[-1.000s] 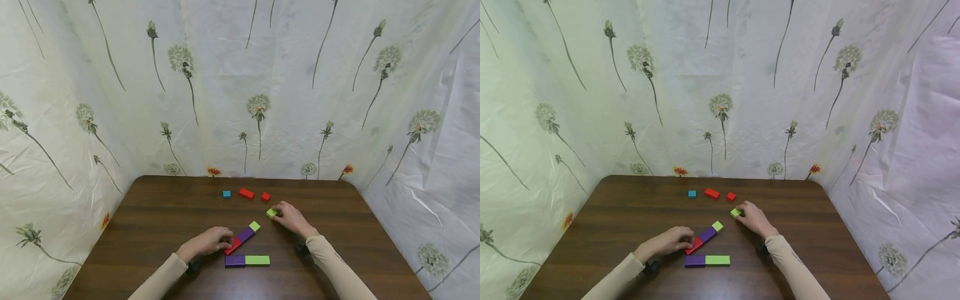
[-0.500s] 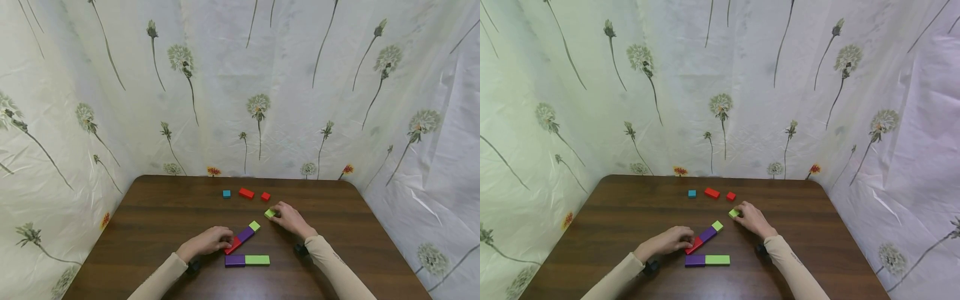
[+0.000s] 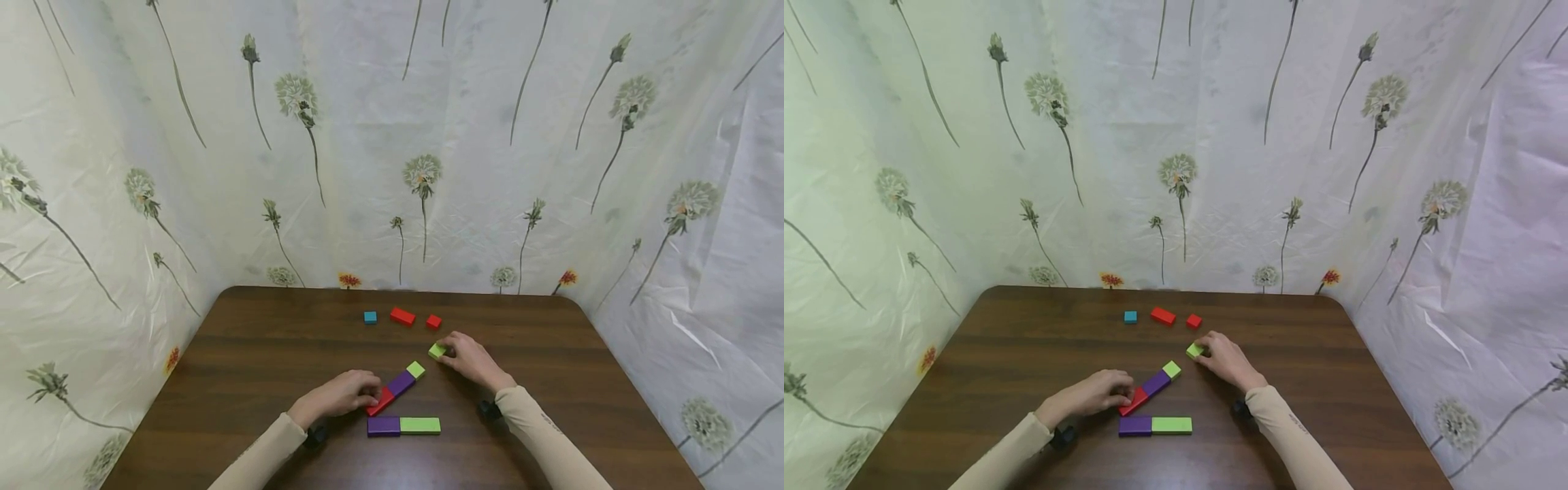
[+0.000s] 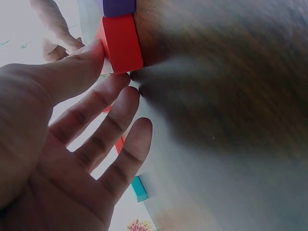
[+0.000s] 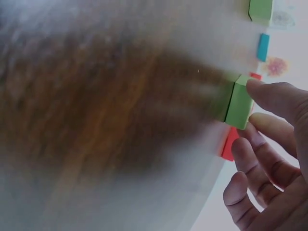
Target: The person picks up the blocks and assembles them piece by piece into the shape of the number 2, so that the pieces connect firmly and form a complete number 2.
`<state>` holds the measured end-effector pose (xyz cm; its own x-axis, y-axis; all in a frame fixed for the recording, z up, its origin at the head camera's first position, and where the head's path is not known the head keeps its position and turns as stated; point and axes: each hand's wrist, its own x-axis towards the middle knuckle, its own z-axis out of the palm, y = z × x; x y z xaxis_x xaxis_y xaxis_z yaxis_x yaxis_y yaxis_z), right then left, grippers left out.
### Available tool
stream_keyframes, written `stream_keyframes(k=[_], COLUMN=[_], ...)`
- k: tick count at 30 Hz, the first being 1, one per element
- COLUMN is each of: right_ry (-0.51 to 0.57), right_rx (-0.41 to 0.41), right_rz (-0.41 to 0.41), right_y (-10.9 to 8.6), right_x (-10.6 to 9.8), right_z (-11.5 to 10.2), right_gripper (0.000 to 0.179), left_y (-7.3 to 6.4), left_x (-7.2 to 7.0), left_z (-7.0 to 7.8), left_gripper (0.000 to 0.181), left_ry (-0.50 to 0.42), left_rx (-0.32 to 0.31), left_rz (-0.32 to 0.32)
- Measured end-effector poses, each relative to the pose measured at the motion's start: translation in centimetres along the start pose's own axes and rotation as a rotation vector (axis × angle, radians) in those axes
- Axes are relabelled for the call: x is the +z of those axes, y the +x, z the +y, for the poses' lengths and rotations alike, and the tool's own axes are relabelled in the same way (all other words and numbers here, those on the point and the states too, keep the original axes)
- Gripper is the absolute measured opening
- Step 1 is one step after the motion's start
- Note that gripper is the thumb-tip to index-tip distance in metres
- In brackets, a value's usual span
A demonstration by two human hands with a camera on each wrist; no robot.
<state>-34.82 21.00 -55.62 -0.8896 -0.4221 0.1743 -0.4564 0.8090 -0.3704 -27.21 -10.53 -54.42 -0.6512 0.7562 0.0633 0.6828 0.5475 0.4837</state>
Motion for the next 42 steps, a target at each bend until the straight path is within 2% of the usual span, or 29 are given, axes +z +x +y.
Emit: stream_keyframes(k=[9,30,35,42], right_ry=[-0.005,0.011,0.02,0.025], right_rx=[-0.022,-0.128,-0.131,-0.123], right_rz=[0.025,0.02,0.02,-0.003], right_y=[0.0,0.0,0.0,-0.1], right_x=[0.4,0.9,1.0,1.1], right_z=[-0.3,-0.7,-1.0,-1.4], right_gripper=[0.027,0.027,0.027,0.024], left_y=[0.0,0.0,0.1,0.0], left_x=[0.0,0.1,0.1,0.2], left_z=[0.0,0.0,-0.1,-0.1], left_gripper=[0.009,0.009,0.009,0.01], left_ry=[0.005,0.019,0.023,0.013], left_rx=[-0.001,0.011,0.026,0.015], left_rz=[0.004,0.007,0.019,0.013])
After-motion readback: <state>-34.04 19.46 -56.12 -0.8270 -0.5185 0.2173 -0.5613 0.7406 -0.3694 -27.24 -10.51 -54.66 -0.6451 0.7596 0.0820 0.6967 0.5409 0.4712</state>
